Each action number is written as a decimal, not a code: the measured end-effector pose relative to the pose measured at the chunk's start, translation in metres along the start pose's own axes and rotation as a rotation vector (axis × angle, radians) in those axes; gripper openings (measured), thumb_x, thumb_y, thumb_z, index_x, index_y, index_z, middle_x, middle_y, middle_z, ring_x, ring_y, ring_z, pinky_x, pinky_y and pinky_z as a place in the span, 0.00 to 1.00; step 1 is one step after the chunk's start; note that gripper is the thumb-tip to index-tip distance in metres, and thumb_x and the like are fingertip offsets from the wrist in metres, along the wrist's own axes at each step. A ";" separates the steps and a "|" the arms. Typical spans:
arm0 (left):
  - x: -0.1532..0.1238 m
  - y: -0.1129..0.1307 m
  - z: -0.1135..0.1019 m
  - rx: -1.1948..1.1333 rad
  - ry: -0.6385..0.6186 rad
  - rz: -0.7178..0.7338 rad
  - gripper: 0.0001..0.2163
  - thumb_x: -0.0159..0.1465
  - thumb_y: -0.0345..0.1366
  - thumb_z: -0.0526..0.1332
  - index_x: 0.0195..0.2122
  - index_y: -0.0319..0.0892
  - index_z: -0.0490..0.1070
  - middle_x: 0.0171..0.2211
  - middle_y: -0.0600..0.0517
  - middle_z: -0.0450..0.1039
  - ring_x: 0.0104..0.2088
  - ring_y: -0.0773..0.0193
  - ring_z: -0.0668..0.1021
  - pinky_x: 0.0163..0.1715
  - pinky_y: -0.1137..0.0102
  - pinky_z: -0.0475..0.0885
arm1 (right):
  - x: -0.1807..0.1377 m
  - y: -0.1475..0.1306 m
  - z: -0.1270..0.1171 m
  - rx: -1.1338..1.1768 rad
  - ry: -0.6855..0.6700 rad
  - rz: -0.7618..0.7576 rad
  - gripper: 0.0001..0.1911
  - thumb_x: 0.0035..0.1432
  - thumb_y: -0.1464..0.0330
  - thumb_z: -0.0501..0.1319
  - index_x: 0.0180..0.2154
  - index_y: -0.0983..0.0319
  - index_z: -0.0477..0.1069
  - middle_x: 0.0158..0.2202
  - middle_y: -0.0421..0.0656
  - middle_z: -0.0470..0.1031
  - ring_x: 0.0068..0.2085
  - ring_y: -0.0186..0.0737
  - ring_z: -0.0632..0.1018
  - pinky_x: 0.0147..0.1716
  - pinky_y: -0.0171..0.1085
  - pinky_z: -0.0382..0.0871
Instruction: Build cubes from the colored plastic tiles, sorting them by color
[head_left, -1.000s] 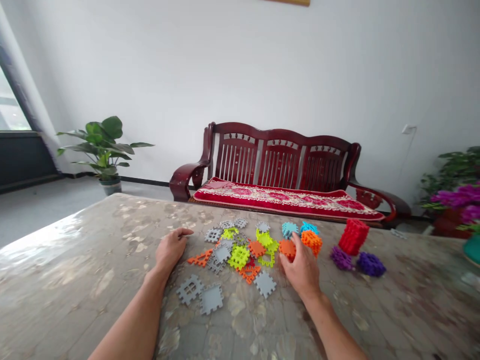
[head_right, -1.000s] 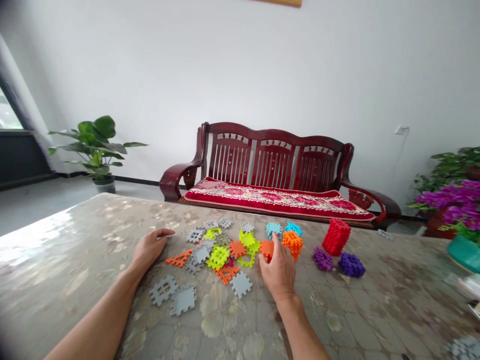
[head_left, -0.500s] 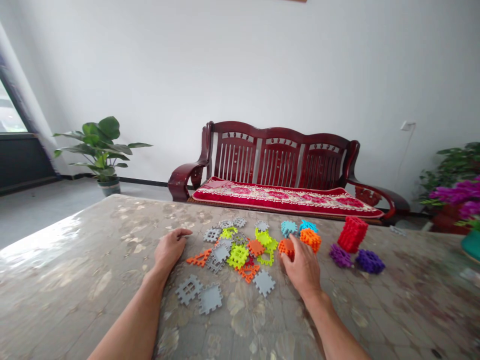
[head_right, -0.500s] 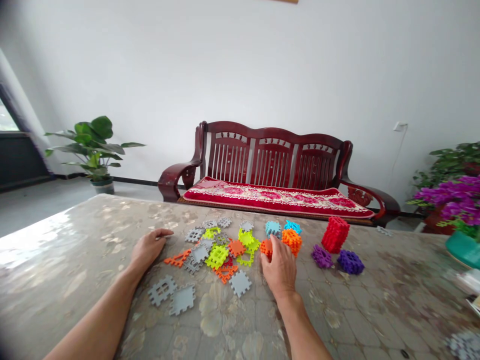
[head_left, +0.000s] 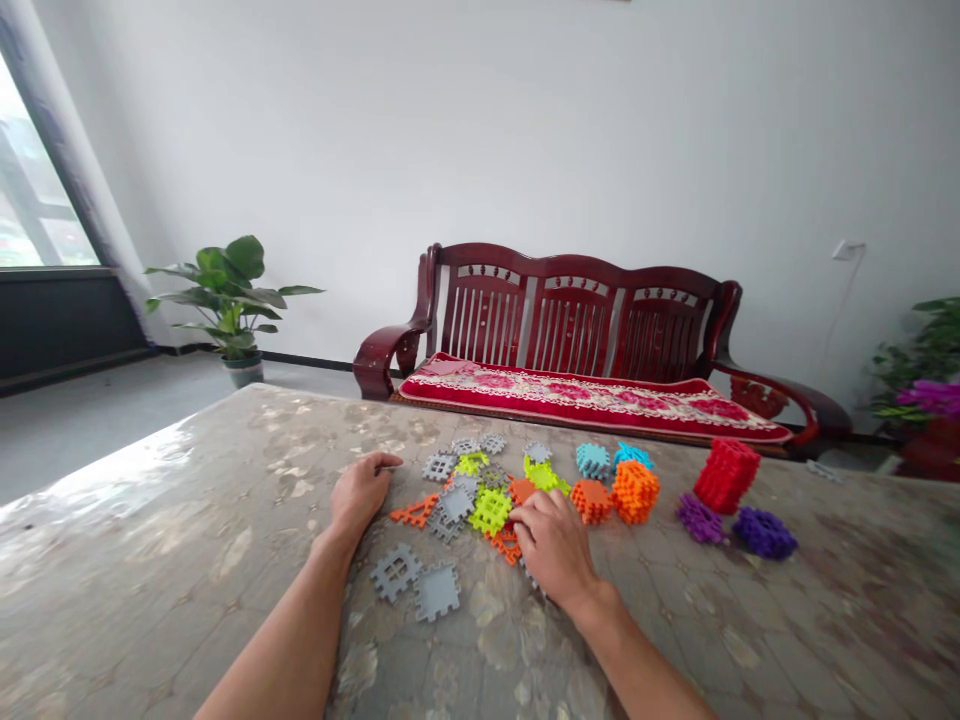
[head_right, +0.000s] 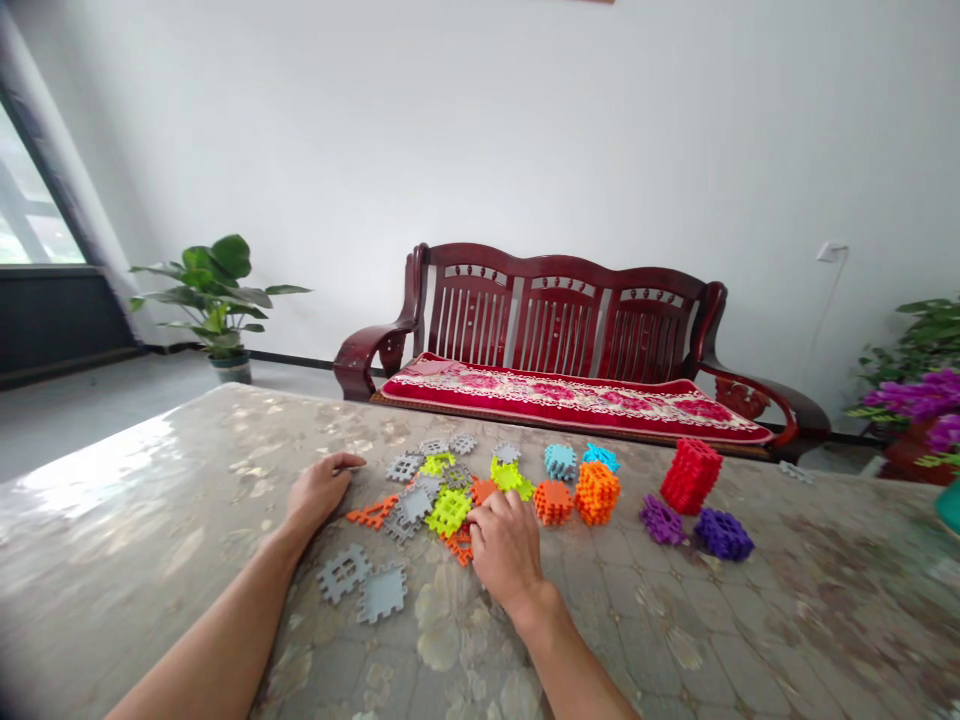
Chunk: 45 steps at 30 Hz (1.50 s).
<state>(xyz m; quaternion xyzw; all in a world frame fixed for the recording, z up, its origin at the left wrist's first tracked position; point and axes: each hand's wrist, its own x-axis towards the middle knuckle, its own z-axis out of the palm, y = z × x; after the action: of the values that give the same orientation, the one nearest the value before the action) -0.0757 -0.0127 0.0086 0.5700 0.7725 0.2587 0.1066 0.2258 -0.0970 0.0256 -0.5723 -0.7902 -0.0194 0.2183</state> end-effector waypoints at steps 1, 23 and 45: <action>0.000 0.000 0.000 -0.005 0.002 -0.001 0.17 0.56 0.31 0.55 0.42 0.51 0.78 0.43 0.53 0.80 0.43 0.57 0.79 0.39 0.70 0.70 | 0.002 -0.003 0.000 -0.018 -0.009 -0.007 0.12 0.61 0.69 0.56 0.39 0.52 0.78 0.38 0.41 0.76 0.44 0.43 0.70 0.45 0.41 0.61; 0.000 -0.001 0.001 -0.021 0.010 -0.006 0.16 0.56 0.31 0.56 0.42 0.52 0.78 0.42 0.56 0.81 0.43 0.60 0.79 0.39 0.72 0.71 | -0.011 -0.002 -0.008 -0.098 -0.090 -0.065 0.04 0.59 0.66 0.59 0.34 0.57 0.72 0.38 0.42 0.75 0.43 0.43 0.72 0.44 0.40 0.60; -0.002 0.001 -0.002 -0.006 -0.019 0.002 0.18 0.56 0.32 0.53 0.43 0.50 0.78 0.44 0.53 0.80 0.45 0.57 0.79 0.40 0.70 0.70 | 0.006 0.032 0.020 0.427 0.053 0.218 0.16 0.59 0.66 0.54 0.45 0.59 0.76 0.41 0.45 0.80 0.43 0.41 0.79 0.43 0.38 0.69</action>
<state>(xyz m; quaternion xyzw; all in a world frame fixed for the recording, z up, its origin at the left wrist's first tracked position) -0.0748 -0.0144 0.0104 0.5728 0.7701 0.2559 0.1155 0.2466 -0.0752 0.0028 -0.5944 -0.7039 0.1569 0.3557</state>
